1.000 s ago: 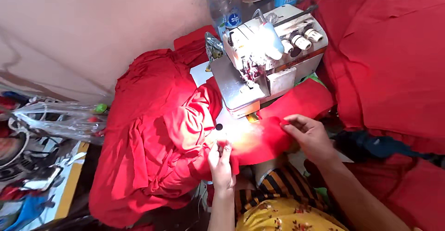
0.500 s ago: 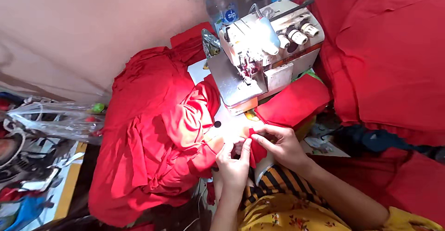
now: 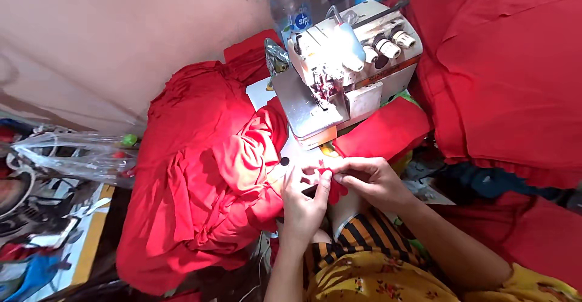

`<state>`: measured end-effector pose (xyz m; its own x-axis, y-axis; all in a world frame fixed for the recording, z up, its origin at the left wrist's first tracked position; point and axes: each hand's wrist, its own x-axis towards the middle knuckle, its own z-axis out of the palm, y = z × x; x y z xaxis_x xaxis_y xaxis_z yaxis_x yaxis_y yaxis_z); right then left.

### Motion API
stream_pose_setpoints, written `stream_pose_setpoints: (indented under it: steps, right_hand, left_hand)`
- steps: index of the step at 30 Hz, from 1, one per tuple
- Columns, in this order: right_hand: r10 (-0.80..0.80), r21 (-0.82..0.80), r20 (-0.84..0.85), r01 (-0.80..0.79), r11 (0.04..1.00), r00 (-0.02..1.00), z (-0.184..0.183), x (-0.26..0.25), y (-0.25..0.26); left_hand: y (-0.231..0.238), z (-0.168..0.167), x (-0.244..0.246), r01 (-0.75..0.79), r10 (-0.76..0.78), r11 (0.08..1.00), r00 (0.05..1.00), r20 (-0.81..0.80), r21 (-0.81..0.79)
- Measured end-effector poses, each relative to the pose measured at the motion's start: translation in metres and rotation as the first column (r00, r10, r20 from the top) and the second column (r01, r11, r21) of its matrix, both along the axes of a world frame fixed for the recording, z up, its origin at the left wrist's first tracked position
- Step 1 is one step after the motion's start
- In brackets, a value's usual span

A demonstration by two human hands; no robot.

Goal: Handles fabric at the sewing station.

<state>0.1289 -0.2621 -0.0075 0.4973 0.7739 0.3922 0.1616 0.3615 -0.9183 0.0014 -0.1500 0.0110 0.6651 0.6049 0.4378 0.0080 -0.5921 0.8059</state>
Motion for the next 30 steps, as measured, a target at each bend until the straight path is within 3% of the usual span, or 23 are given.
stream_pose_setpoints:
  steps: [3, 4, 8, 16, 23, 30]
  right_hand:
    - [0.078, 0.099, -0.073, -0.071, 0.993, 0.994, 0.007, 0.003, 0.0]
    - [0.085, 0.13, -0.073, -0.075, 0.989, 0.994, 0.008, 0.003, 0.0]
    - [-0.029, 0.171, 0.0, 0.029, 0.985, 1.0, 0.003, 0.001, 0.002]
    - [-0.244, 0.045, 0.196, 0.239, 0.97, 0.95, -0.002, -0.004, 0.01]
    - [-0.19, -0.057, 0.121, 0.198, 0.979, 0.974, -0.014, 0.0, 0.001]
    - [-0.216, 0.019, 0.094, 0.215, 0.976, 0.972, -0.01, 0.014, 0.007]
  left_hand:
    - [0.016, 0.01, 0.0, 0.288, -0.286, 0.939, 0.958, 0.038, -0.189]
    - [0.016, 0.011, 0.003, 0.324, -0.313, 0.919, 0.946, 0.083, -0.226]
    - [0.011, 0.016, 0.01, 0.259, -0.238, 0.955, 0.961, 0.143, -0.147]
    - [0.013, 0.024, 0.017, 0.144, -0.152, 0.986, 0.984, 0.091, 0.087]
    - [0.022, 0.023, 0.019, -0.019, 0.004, 0.997, 0.981, 0.193, 0.074]
    - [0.035, 0.028, 0.03, -0.077, 0.043, 0.99, 0.963, 0.266, 0.118]
